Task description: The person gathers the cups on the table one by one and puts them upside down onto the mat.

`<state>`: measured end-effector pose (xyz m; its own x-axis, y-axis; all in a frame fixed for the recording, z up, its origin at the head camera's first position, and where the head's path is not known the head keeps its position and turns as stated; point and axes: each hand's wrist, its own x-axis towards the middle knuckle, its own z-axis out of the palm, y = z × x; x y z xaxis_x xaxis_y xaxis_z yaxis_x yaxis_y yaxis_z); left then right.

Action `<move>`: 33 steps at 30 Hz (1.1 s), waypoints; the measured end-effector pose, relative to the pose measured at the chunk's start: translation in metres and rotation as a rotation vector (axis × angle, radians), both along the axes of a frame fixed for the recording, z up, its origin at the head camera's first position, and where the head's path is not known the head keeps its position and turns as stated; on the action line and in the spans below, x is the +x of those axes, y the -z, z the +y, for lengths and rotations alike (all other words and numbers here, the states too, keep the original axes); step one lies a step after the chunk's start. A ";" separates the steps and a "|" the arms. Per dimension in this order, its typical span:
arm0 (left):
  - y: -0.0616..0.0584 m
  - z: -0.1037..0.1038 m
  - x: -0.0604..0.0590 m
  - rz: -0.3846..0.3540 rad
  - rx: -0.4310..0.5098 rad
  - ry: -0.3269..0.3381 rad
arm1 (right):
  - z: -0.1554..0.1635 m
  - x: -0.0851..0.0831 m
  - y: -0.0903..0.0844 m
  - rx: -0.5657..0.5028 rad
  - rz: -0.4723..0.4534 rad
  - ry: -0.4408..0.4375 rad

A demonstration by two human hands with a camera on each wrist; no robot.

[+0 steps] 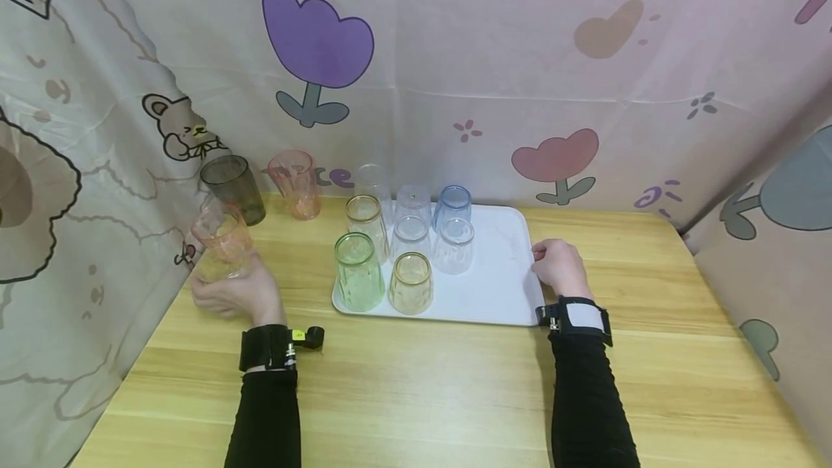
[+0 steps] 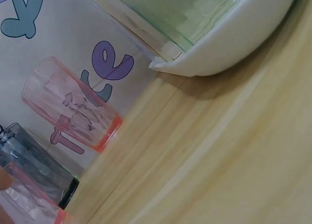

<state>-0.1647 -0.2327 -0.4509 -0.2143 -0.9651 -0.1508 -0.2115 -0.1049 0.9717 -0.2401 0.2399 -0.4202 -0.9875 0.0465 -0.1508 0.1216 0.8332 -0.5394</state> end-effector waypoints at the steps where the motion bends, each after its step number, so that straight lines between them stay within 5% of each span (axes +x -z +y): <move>1: 0.000 0.000 0.000 0.003 -0.005 0.000 | 0.000 0.000 0.000 0.000 -0.001 0.000; 8: 0.000 0.003 -0.001 0.073 -0.032 -0.015 | 0.000 0.000 0.001 0.011 0.000 -0.004; 18: -0.006 0.012 -0.006 0.305 -0.164 -0.066 | -0.001 0.000 0.002 -0.005 -0.009 0.006; 33: -0.050 0.038 -0.005 0.759 0.097 0.188 | 0.000 0.000 0.001 -0.010 0.005 0.007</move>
<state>-0.1702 -0.1952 -0.4006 -0.4510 -0.8923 0.0204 0.4833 -0.2249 0.8461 -0.2403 0.2400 -0.4209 -0.9879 0.0517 -0.1465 0.1246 0.8271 -0.5481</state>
